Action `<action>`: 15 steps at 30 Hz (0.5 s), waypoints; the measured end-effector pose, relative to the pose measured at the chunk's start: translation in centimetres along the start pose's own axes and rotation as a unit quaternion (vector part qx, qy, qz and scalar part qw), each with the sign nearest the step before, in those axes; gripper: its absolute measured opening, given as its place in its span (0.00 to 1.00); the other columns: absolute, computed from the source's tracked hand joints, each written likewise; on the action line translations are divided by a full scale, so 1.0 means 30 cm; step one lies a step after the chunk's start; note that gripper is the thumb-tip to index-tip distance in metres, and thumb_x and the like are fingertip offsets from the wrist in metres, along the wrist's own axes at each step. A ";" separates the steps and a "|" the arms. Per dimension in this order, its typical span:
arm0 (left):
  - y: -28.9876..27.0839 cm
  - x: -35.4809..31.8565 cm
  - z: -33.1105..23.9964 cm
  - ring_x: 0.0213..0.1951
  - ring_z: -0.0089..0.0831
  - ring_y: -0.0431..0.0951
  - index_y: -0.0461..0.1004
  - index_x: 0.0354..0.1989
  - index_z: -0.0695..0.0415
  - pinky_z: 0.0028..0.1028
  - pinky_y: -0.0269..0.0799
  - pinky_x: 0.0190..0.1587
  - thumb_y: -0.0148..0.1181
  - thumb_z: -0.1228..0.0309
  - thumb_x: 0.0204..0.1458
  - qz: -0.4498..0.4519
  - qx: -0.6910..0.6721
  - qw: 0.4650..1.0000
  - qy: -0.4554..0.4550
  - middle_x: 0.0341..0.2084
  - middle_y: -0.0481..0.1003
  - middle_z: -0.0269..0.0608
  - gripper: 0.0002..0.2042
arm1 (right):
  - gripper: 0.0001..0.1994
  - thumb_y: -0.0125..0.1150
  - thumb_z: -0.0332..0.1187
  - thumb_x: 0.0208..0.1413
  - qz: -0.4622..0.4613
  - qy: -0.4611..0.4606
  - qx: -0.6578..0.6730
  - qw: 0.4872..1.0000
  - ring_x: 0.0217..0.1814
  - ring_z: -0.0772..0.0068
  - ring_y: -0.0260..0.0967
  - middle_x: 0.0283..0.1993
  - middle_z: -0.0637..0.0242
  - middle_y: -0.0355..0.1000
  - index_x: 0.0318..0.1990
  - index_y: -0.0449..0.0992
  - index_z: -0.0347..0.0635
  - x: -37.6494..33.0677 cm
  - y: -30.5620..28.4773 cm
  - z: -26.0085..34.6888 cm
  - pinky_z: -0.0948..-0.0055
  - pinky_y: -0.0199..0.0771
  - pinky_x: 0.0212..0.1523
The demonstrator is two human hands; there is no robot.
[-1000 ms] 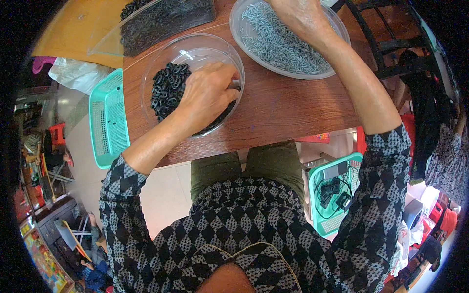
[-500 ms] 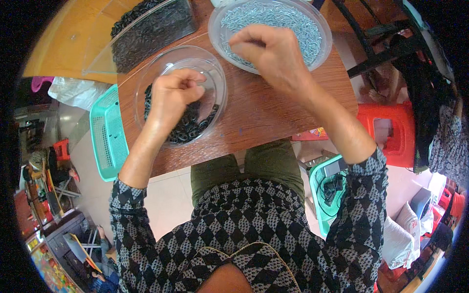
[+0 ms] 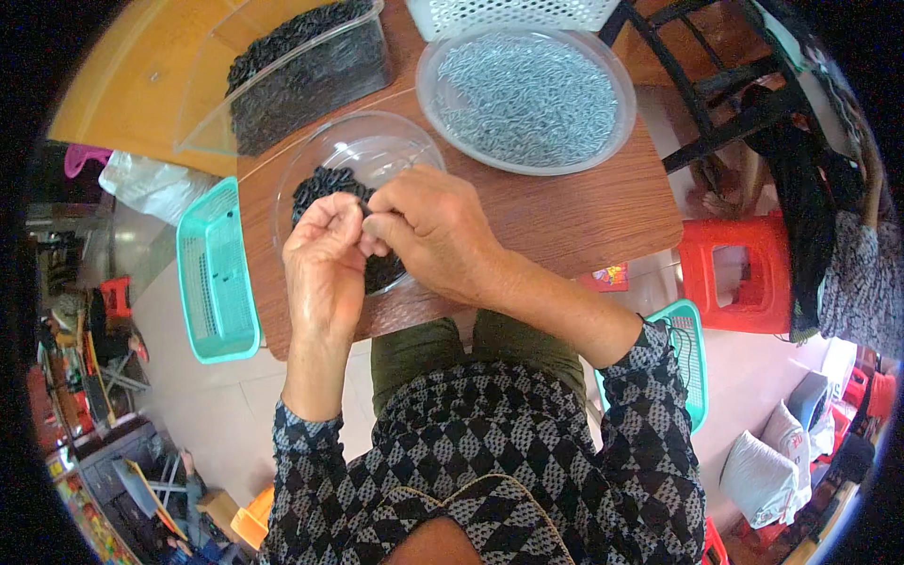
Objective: The person assembles plastic cord locks by taking springs from a dish and inserting them into plastic toggle stoppers by hand.
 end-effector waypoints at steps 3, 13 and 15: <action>0.034 -0.021 -0.010 0.26 0.21 0.71 0.72 0.36 0.65 0.21 0.69 0.30 0.58 0.80 0.51 0.021 0.099 0.993 0.067 0.26 0.72 0.34 0.05 | 0.02 0.60 0.25 0.50 0.048 0.067 0.072 0.994 0.27 0.83 0.63 0.26 0.70 0.70 0.30 0.74 0.36 -0.003 -0.034 0.008 0.80 0.63 0.27; 0.068 -0.051 -0.077 0.29 0.21 0.71 0.74 0.38 0.63 0.19 0.68 0.31 0.60 0.82 0.48 0.101 0.469 0.834 0.272 0.28 0.72 0.36 0.08 | 0.05 0.60 0.27 0.52 0.131 0.170 0.153 0.965 0.31 0.87 0.64 0.28 0.72 0.71 0.30 0.74 0.33 0.015 -0.073 -0.010 0.83 0.66 0.31; 0.088 -0.062 -0.078 0.29 0.27 0.72 0.74 0.38 0.63 0.22 0.68 0.31 0.59 0.84 0.46 0.114 0.537 0.773 0.318 0.28 0.71 0.39 0.10 | 0.05 0.59 0.27 0.52 0.146 0.200 0.174 0.953 0.31 0.86 0.65 0.28 0.71 0.71 0.30 0.75 0.34 0.009 -0.072 -0.022 0.82 0.67 0.32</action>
Point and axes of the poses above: each hand's wrist, its own x-axis towards the middle knuckle, its own y-axis out of the palm, z = x × y, the point moved 2 cm from there along x, towards the middle knuckle
